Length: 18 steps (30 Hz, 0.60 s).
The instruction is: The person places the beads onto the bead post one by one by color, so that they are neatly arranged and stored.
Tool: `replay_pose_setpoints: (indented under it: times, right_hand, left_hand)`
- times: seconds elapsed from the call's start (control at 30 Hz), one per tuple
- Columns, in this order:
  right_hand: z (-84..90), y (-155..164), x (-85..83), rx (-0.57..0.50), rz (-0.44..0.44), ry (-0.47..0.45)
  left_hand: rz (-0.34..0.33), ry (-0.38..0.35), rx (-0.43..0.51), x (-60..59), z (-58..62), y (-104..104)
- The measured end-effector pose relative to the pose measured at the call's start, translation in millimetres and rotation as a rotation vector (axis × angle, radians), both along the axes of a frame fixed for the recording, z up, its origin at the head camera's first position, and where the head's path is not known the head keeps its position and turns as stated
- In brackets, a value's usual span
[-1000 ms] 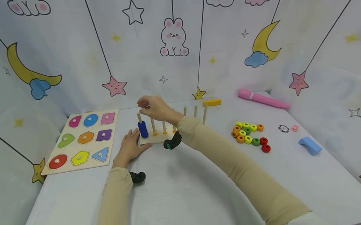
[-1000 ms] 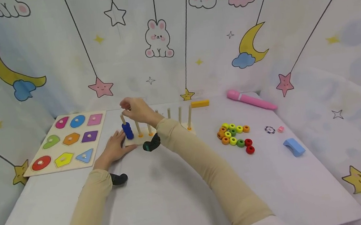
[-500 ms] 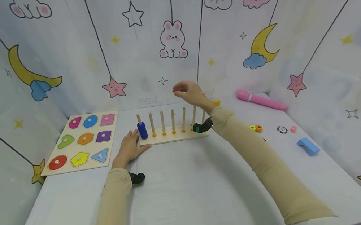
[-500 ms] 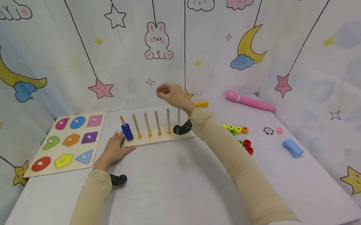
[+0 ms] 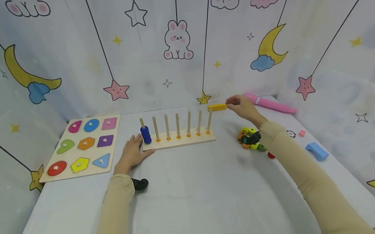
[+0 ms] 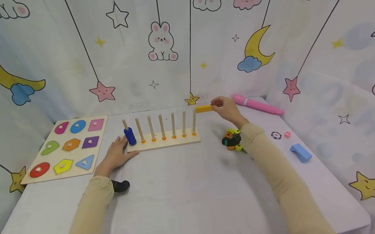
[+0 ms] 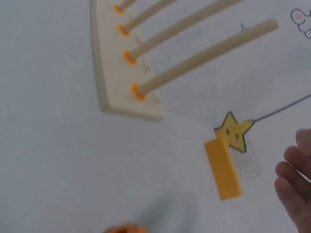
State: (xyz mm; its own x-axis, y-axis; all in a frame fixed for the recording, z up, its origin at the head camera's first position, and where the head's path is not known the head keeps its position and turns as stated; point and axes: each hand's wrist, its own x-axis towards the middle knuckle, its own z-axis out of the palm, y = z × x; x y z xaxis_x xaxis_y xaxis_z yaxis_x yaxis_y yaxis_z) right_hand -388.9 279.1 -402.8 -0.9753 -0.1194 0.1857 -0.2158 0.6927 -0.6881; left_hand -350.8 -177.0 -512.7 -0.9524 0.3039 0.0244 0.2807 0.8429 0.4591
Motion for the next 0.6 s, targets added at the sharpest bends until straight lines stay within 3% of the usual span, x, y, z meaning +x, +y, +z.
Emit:
replay_pose_setpoints:
  times: [0.33, 0.6]
  right_hand:
    - [-33.9, 86, 43.7, 0.115, -0.099, -0.065]
    - [-55.3, 122, 69.7, 0.169, -0.144, -0.106]
  left_hand:
    - [0.005, 0.006, 0.01, -0.3, 3.7, 2]
    - [0.001, 0.01, 0.015, 2.1, 2.0, -1]
